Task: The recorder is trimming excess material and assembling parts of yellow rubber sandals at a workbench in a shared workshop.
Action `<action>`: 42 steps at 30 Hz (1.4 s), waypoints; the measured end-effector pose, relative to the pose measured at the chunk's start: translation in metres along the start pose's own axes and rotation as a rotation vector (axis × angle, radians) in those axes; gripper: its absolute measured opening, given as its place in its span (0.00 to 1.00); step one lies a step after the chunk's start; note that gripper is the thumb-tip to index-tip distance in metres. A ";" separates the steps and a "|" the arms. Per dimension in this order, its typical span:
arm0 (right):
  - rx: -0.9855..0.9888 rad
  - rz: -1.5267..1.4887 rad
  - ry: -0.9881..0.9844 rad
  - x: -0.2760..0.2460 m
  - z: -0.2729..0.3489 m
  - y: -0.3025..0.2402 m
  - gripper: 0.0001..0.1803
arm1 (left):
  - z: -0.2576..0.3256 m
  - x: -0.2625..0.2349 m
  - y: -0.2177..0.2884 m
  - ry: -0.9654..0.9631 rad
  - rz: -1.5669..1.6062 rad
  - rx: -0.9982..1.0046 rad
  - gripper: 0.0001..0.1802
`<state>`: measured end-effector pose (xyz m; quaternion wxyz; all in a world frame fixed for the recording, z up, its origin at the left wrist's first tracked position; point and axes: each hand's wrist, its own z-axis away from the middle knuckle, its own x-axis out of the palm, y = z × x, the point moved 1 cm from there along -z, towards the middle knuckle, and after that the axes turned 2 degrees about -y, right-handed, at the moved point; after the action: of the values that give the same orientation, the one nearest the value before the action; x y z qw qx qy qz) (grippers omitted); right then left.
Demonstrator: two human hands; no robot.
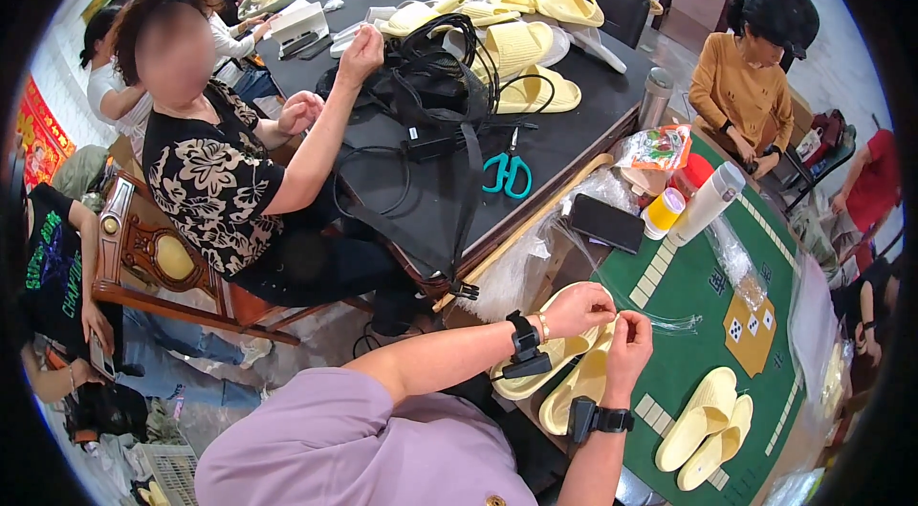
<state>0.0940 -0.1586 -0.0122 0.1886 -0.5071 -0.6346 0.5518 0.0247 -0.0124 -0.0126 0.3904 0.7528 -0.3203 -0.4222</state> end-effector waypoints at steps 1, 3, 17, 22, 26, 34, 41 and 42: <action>0.007 0.002 -0.004 0.000 0.000 0.000 0.03 | 0.000 0.000 0.000 -0.007 0.006 -0.015 0.08; 0.084 -0.164 0.044 -0.001 0.000 0.000 0.03 | -0.001 0.000 0.000 -0.014 0.013 -0.030 0.08; 0.034 0.018 0.039 -0.007 -0.001 -0.003 0.04 | -0.008 0.008 -0.012 -0.055 0.077 -0.021 0.09; 0.060 -0.003 0.040 0.001 -0.005 -0.006 0.03 | -0.004 -0.003 -0.004 -0.034 0.080 0.010 0.08; 0.063 -0.070 0.018 0.001 -0.004 -0.004 0.03 | -0.004 -0.005 -0.004 -0.036 0.078 -0.011 0.09; 0.024 -0.033 0.005 0.002 -0.004 -0.013 0.02 | -0.005 -0.006 -0.001 -0.036 0.047 -0.043 0.08; 0.014 0.022 -0.016 0.003 -0.004 -0.013 0.02 | -0.004 -0.005 -0.004 -0.029 0.033 -0.009 0.07; 0.015 0.026 -0.016 0.003 -0.004 -0.012 0.02 | -0.004 -0.005 -0.004 -0.030 0.029 -0.012 0.07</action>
<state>0.0905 -0.1527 -0.0010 0.1800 -0.5093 -0.6254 0.5630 0.0265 -0.0053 -0.0132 0.3964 0.7391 -0.3346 -0.4297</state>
